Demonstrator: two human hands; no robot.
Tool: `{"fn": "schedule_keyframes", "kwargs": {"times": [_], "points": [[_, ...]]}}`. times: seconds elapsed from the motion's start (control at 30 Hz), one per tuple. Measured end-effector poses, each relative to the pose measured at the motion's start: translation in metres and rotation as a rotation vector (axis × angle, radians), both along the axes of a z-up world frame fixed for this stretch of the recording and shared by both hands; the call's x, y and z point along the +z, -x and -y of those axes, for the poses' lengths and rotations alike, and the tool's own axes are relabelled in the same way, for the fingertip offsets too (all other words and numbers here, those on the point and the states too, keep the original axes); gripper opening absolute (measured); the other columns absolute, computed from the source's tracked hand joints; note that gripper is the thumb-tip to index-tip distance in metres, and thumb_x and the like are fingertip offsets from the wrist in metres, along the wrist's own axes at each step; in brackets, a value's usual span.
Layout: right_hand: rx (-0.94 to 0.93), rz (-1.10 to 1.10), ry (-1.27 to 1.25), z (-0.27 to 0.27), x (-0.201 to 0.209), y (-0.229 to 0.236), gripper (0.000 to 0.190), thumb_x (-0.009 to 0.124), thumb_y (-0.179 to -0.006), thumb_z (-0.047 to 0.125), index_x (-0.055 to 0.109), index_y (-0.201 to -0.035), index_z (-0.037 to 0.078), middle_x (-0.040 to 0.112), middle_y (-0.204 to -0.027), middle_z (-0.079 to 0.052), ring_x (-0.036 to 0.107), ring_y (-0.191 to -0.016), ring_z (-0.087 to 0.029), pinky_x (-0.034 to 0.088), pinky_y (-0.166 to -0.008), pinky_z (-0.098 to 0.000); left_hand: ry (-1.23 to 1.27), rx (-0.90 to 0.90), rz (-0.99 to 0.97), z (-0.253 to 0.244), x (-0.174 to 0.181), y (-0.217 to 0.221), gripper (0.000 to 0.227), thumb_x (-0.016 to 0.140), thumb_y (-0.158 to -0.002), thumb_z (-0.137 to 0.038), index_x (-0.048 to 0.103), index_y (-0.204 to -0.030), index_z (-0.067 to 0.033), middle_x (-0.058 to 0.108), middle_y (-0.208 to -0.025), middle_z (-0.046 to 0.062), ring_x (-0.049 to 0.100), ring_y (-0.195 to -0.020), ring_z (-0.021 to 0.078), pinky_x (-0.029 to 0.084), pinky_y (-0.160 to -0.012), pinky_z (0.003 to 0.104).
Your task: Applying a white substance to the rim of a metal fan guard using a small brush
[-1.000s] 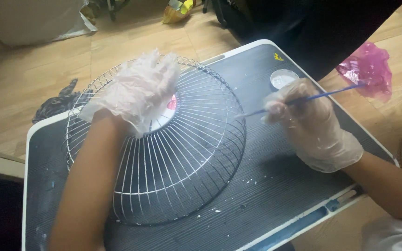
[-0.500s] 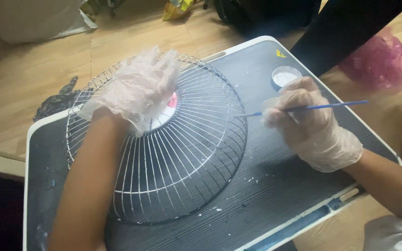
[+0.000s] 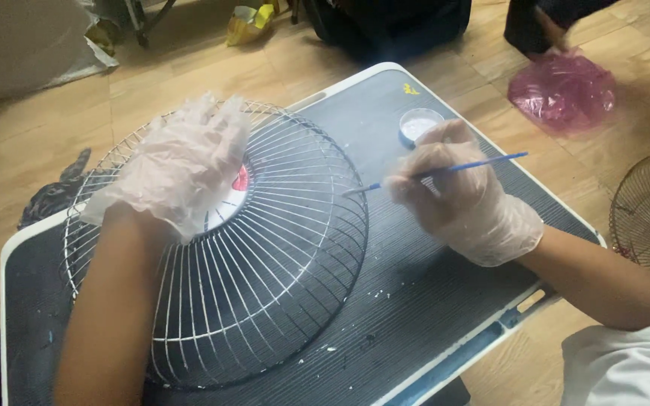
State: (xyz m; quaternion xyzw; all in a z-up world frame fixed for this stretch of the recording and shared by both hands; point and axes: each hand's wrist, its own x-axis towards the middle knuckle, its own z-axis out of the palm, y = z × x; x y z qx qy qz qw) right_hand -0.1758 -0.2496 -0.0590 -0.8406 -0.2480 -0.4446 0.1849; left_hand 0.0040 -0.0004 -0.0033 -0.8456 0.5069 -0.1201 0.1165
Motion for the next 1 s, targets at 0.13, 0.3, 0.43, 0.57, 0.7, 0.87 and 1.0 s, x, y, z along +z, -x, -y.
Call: {"fn": "schedule_keyframes", "kwargs": {"times": [0.13,0.3,0.43,0.57,0.7,0.87,1.0], "points": [[-0.071,-0.03,0.071,0.003,0.006,0.004,0.017,0.07,-0.087,0.0,0.056,-0.089,0.008,0.057,-0.073,0.001,0.052,-0.07,-0.016,0.041,-0.094,-0.0384,-0.056,-0.002,-0.004,-0.001,-0.001,-0.002,0.104,0.078,-0.055,-0.008,0.028,-0.146,0.0001,0.032,-0.154,0.016,0.028,-0.141,0.0361,0.031,-0.11,0.054],[-0.002,-0.13,0.063,-0.004,0.016,0.011,0.009,0.059,-0.092,0.005,0.056,-0.086,0.01,0.061,-0.075,0.001,0.055,-0.065,-0.018,0.037,-0.102,-0.0459,-0.028,0.011,-0.018,0.001,0.0,-0.001,0.104,0.079,-0.055,-0.009,0.031,-0.146,-0.0018,0.034,-0.153,0.017,0.028,-0.141,0.0363,0.029,-0.11,0.053],[0.089,-0.114,0.109,-0.003,0.006,0.005,0.012,0.059,-0.092,0.003,0.055,-0.085,0.012,0.055,-0.074,0.003,0.058,-0.067,-0.014,0.038,-0.101,-0.0397,-0.026,0.005,-0.04,0.001,0.001,-0.004,0.099,0.074,-0.057,-0.014,0.031,-0.146,-0.0026,0.032,-0.154,0.019,0.031,-0.14,0.0365,0.031,-0.108,0.055],[0.073,-0.075,0.075,0.002,-0.009,-0.003,0.014,0.061,-0.092,0.006,0.053,-0.084,0.015,0.06,-0.079,0.004,0.06,-0.082,-0.017,0.043,-0.096,-0.0381,-0.034,-0.015,0.026,-0.001,-0.001,0.0,0.105,0.083,-0.045,-0.006,0.038,-0.139,-0.0008,0.034,-0.155,0.017,0.033,-0.139,0.0391,0.036,-0.106,0.058],[0.144,-0.156,-0.013,0.002,-0.006,0.0,0.021,0.06,-0.084,-0.005,0.051,-0.091,0.013,0.062,-0.082,0.005,0.056,-0.094,-0.02,0.046,-0.096,-0.0369,0.007,0.007,0.002,0.0,-0.007,-0.008,0.089,0.071,-0.067,-0.019,0.034,-0.146,-0.0034,0.039,-0.151,0.016,0.033,-0.139,0.0352,0.031,-0.109,0.055],[0.112,-0.081,-0.053,0.0,-0.014,0.001,0.014,0.057,-0.095,0.002,0.05,-0.105,0.008,0.062,-0.083,0.002,0.055,-0.09,-0.02,0.046,-0.094,-0.0367,-0.041,0.004,-0.035,0.0,0.002,-0.001,0.12,0.091,-0.033,-0.003,0.035,-0.139,-0.0022,0.029,-0.156,0.018,0.027,-0.141,0.0403,0.033,-0.106,0.062],[0.183,-0.067,-0.202,0.003,-0.026,-0.002,0.017,0.043,-0.106,0.012,0.041,-0.123,0.013,0.059,-0.096,0.004,0.057,-0.085,-0.008,0.051,-0.092,-0.0272,-0.025,0.038,-0.068,-0.001,-0.001,-0.002,0.112,0.083,-0.045,0.002,0.031,-0.144,-0.0041,0.03,-0.156,0.016,0.027,-0.141,0.0371,0.029,-0.107,0.062]]}}
